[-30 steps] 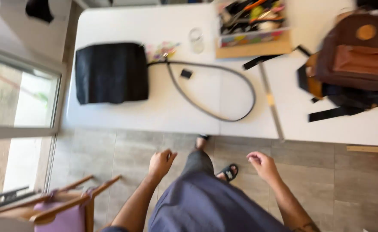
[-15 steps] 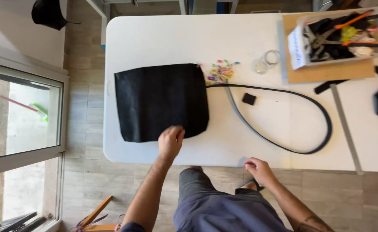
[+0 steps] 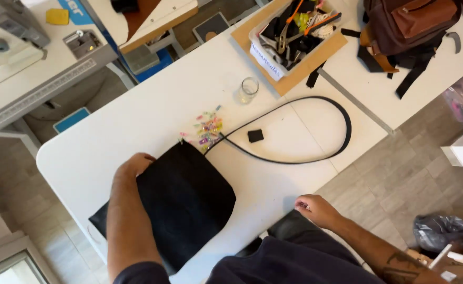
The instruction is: Sewing leather panels and using clips to assemble a bag
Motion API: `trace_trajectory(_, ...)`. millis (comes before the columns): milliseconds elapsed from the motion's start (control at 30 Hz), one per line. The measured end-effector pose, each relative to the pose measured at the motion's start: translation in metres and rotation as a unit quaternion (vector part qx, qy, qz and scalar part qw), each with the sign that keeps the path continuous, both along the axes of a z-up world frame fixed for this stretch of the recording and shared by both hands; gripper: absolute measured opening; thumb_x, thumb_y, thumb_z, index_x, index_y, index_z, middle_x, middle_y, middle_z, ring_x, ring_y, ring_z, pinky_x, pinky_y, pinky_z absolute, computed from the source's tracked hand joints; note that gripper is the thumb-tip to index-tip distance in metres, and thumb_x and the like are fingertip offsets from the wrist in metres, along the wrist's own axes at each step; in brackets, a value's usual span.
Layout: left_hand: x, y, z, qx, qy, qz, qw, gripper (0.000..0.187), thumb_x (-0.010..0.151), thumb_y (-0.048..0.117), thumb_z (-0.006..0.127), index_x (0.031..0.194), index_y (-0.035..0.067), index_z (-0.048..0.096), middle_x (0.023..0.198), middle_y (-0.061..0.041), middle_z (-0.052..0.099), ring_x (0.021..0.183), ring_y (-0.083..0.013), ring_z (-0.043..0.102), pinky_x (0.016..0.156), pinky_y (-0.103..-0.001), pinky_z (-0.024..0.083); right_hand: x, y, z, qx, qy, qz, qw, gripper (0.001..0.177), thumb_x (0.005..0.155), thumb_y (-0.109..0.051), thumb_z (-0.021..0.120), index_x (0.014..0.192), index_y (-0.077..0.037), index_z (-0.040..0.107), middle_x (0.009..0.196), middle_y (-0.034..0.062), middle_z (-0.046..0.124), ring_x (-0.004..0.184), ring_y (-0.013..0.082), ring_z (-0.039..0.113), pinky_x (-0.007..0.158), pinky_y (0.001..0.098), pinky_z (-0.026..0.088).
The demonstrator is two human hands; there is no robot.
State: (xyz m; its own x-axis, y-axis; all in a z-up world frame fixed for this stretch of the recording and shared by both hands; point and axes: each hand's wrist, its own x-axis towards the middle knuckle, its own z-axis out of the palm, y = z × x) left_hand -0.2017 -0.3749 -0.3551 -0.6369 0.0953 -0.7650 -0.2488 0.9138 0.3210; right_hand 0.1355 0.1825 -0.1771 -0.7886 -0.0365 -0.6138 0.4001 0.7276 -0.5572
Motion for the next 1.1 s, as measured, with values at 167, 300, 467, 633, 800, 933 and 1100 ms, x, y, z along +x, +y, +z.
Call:
trace_trajectory(167, 0.009, 0.008, 0.0, 0.013, -0.067, -0.053, 0.996, 0.046, 0.08, 0.025, 0.069, 0.121, 0.01, 0.08, 0.121, -0.019, 0.077, 0.123, -0.0433, 0.066, 0.107, -0.051, 0.05, -0.029, 0.027, -0.054, -0.035, 0.029, -0.002, 0.999, 0.018, 0.088, -0.02, 0.069, 0.1, -0.009, 0.078, 0.092, 0.0172, 0.079, 0.092, 0.0367, 0.077, 0.082, 0.0439, 0.062)
trace_trajectory(300, 0.046, 0.021, 0.069, 0.037, -0.052, -0.019, 0.998, 0.041, 0.082, 0.034, 0.075, 0.113, 0.007, 0.08, 0.107, -0.022, 0.078, 0.113, -0.0437, 0.069, 0.096, -0.052, 0.052, -0.072, 0.018, -0.073, -0.058, 0.032, 0.076, 0.995, 0.021, 0.088, -0.02, 0.069, 0.103, -0.01, 0.079, 0.094, 0.0161, 0.081, 0.094, 0.0356, 0.078, 0.085, 0.0427, 0.064)
trace_trajectory(467, 0.104, 0.034, 0.172, 0.006, 0.047, -0.007, 0.999, 0.025, 0.082, 0.032, 0.077, 0.102, 0.017, 0.08, 0.098, -0.008, 0.078, 0.104, -0.0327, 0.072, 0.091, -0.046, 0.057, -0.141, -0.018, -0.068, -0.115, 0.042, 0.115, 0.986, 0.023, 0.09, -0.019, 0.069, 0.107, -0.007, 0.078, 0.095, 0.0191, 0.079, 0.092, 0.0355, 0.077, 0.08, 0.0423, 0.064)
trace_trajectory(633, 0.171, 0.07, 0.259, 0.043, 0.147, 0.006, 0.988, 0.015, 0.088, 0.022, 0.075, 0.099, 0.013, 0.077, 0.093, -0.005, 0.073, 0.095, -0.0322, 0.073, 0.084, -0.044, 0.059, -0.182, -0.088, 0.025, -0.181, 0.151, 0.137, 0.962, 0.015, 0.091, -0.016, 0.07, 0.102, -0.011, 0.079, 0.097, 0.0123, 0.079, 0.092, 0.0305, 0.077, 0.081, 0.039, 0.062)
trace_trajectory(800, 0.234, 0.095, 0.279, 0.068, 0.287, -0.006, 0.956, 0.016, 0.086, 0.017, 0.078, 0.101, 0.014, 0.074, 0.094, -0.004, 0.068, 0.095, -0.0296, 0.07, 0.082, -0.041, 0.06, -0.178, -0.153, 0.104, -0.207, 0.378, 0.229, 0.873, 0.02, 0.096, -0.019, 0.068, 0.113, -0.01, 0.074, 0.117, 0.0066, 0.072, 0.11, 0.0259, 0.07, 0.094, 0.0389, 0.057)
trace_trajectory(933, 0.26, 0.113, 0.298, 0.104, 0.359, -0.022, 0.927, 0.014, 0.085, 0.01, 0.076, 0.099, 0.01, 0.073, 0.088, -0.006, 0.064, 0.087, -0.0315, 0.069, 0.072, -0.038, 0.057, -0.172, -0.187, 0.134, -0.155, 0.405, 0.323, 0.841, 0.026, 0.094, -0.017, 0.07, 0.119, -0.011, 0.07, 0.122, 0.0069, 0.067, 0.116, 0.0283, 0.065, 0.096, 0.0434, 0.054)
trace_trajectory(1100, 0.298, 0.132, 0.304, 0.08, 0.591, -0.033, 0.802, 0.009, 0.094, 0.018, 0.069, 0.098, 0.012, 0.073, 0.096, -0.006, 0.058, 0.089, -0.0294, 0.061, 0.069, -0.037, 0.048, -0.15, -0.196, 0.133, 0.018, 0.184, 0.416, 0.89, 0.01, 0.086, -0.025, 0.073, 0.096, -0.023, 0.074, 0.097, -0.0016, 0.076, 0.099, 0.0294, 0.071, 0.086, 0.0461, 0.059)
